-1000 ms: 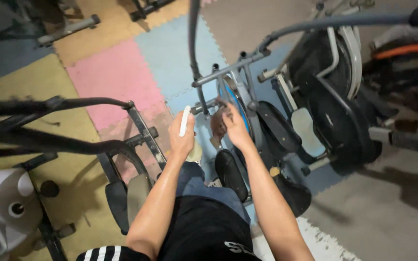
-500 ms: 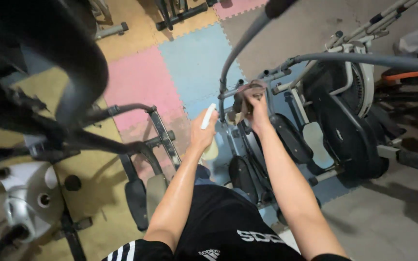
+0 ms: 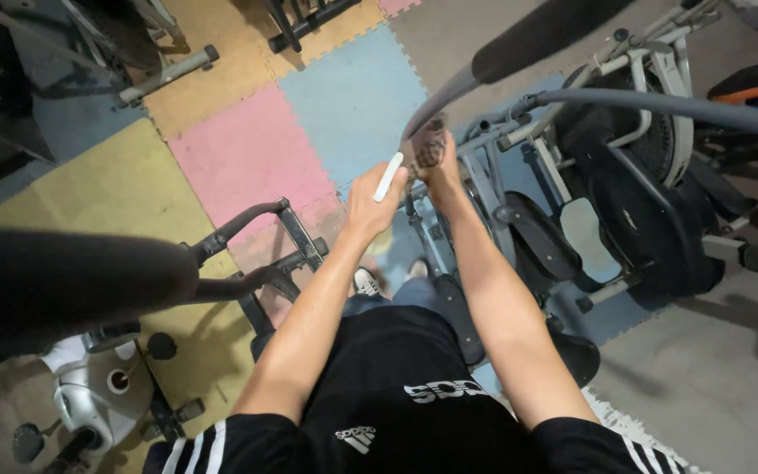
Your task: Cleaning various components of exercise machines such as ellipticals and bikes using a spray bottle and cloth.
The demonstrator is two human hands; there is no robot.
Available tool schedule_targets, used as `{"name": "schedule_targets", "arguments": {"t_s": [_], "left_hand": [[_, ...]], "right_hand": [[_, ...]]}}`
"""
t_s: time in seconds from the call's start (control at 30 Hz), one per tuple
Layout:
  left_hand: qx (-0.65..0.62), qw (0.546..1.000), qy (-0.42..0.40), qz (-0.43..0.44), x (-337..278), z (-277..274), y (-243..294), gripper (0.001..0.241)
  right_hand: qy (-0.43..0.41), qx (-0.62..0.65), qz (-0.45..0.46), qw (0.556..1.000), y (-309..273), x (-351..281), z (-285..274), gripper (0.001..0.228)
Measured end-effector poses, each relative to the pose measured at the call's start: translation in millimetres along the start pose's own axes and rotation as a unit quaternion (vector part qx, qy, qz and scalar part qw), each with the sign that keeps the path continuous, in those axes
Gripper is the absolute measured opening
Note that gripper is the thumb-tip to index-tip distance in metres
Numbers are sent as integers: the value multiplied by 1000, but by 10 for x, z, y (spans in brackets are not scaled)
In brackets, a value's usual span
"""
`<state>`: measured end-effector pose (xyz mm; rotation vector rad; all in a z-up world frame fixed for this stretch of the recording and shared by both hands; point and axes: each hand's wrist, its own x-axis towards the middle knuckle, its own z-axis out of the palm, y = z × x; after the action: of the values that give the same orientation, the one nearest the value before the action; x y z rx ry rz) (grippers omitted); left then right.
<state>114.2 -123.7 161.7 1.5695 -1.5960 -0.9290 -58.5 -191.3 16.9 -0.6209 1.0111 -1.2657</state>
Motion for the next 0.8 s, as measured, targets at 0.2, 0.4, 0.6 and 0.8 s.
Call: {"name": "schedule_targets", "arguments": {"t_s": [0.2,0.4,0.6,0.8], "left_hand": [[-58,996,47,45,22,-219,307,37],[-56,994,91,22,40,-263,250,37],[-56,989,135,24,144,-329,318,38],[-62,985,157,35,322,-377,563,36]], "right_hand": [[-99,-146,-67,982,18,219,248,95],[-125,-292,-102,943,69,679,111,37],[-226,-192,-88,951,-1345,139,558,27],[-199,-200,-218,934,-1258,142,566,28]]}}
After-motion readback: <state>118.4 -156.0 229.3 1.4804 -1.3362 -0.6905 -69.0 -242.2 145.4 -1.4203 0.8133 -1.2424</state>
